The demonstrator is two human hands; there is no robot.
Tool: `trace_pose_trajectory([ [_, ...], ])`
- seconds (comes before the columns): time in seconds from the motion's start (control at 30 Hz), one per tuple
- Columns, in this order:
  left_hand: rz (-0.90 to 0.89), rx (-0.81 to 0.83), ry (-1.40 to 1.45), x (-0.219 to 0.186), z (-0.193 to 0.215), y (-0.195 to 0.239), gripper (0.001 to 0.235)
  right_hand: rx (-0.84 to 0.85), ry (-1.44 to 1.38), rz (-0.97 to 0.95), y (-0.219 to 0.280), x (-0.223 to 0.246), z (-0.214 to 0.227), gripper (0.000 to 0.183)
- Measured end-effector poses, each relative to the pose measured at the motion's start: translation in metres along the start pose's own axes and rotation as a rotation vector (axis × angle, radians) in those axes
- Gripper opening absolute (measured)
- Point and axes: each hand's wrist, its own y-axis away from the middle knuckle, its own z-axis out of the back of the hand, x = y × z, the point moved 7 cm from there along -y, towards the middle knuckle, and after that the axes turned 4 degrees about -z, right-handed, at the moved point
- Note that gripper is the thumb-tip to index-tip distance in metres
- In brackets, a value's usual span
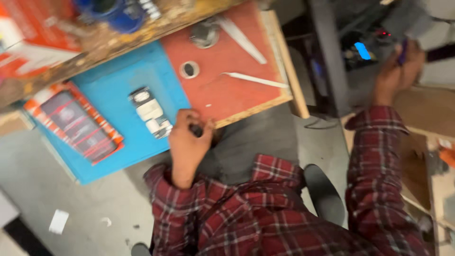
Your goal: The person sits at a workbench and uses a soldering iron to apply solder to a small electronic component held in the left hand. The person repeatedly touches the component with the soldering iron and adjusts its position on the mat.
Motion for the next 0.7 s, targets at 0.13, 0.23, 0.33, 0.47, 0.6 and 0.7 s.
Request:
trace_pose_trajectory([
  [0.13,0.073,0.032,0.024,0.013,-0.003,0.004,0.035,0.0,0.006,0.065,0.0,0.007,-0.01,0.053],
  [0.23,0.077,0.051,0.06,0.018,-0.004,0.006,0.033,0.414,0.018,-0.781,0.018,-0.038,-0.041,0.071],
  [0.33,0.086,0.068,0.081,0.022,-0.005,0.007,0.033,0.376,-0.685,-0.306,0.013,0.008,-0.04,0.087],
  [0.47,0.067,0.077,0.109,0.025,-0.007,0.007,0.033,0.518,-0.84,-0.637,0.05,0.0,-0.037,0.08],
  [0.6,0.076,0.092,0.159,0.027,-0.007,0.008,0.032,0.529,-0.785,-0.496,0.052,0.019,0.0,0.076],
  [0.7,0.076,0.09,0.169,0.026,-0.005,0.008,0.032,0.458,-0.613,-0.425,0.037,0.052,0.041,0.058],
])
